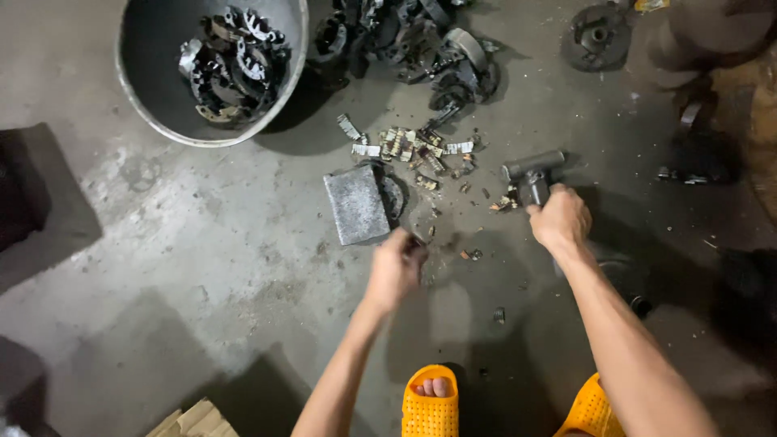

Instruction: The person uses a hammer to repeatedly strike small metal parts on a metal block, breaking them into smaller pieces. The broken fragments are scattered on the floor next to a bucket containing larger metal pieces.

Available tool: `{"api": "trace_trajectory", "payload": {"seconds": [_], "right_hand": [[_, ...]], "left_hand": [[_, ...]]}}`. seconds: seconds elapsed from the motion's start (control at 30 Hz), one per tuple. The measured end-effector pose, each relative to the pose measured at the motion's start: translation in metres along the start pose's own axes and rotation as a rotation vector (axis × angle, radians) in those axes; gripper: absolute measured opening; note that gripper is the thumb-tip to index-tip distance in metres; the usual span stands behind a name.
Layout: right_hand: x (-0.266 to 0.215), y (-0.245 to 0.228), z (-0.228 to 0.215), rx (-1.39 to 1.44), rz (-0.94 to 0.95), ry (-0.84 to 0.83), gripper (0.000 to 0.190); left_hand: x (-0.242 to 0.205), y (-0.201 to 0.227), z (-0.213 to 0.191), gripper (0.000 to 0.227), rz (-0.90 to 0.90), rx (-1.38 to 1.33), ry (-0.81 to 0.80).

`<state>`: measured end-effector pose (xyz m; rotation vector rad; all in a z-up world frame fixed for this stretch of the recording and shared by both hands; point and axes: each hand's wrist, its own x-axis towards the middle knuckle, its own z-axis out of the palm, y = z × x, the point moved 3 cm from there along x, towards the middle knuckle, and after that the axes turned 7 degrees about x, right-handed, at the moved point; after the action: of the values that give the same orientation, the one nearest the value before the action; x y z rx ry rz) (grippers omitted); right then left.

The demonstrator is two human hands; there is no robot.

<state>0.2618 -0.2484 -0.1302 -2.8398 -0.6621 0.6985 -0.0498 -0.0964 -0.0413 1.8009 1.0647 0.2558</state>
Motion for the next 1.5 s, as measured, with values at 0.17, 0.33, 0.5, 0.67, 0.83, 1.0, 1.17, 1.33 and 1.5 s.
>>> {"api": "trace_trajectory", "payload": {"seconds": [0.17,0.33,0.5,0.67,0.83,1.0,1.17,1.33,1.5], "right_hand": [[-0.045,-0.04,-0.027,0.796,0.162,-0.032,0.026],[-0.132,-0.128,-0.112,1.207,-0.058,-0.11,0.025],[-0.165,-0.152,-0.138,1.033,-0.319,-0.042,0.016],[-0.175,-0.155,-0.121,1.115,-0.306,-0.096,0.011],[-0.175,-0.154,-0.11,1.081,-0.335,-0.118,0.014],[-0.178,-0.159,-0.109,1.04,-0.345,-0.127,0.014],[-0.176,-0.163,-0.115,1.005,-0.397,-0.085,0.005],[-0.181,-0.174,-0.157,0.887,-0.482,0.014,0.014],[-0.162,-0.158,-0.127,0.682,-0.58,0.45,0.013]], "left_hand": [[0.037,0.02,-0.054,0.023,-0.144,-0.663,0.155],[0.06,0.052,-0.057,0.027,0.005,-0.668,0.146],[0.083,0.049,-0.053,0.023,0.367,0.09,0.075],[0.094,0.035,-0.052,0.027,0.382,0.135,0.012],[0.091,0.047,-0.054,0.033,0.377,0.125,-0.052],[0.089,0.055,-0.055,0.027,0.395,0.093,-0.067],[0.085,0.074,-0.055,0.021,0.461,0.183,-0.202],[0.1,0.059,-0.039,0.025,0.557,0.262,-0.272],[0.099,0.07,-0.049,0.028,0.536,0.25,-0.302]]}}
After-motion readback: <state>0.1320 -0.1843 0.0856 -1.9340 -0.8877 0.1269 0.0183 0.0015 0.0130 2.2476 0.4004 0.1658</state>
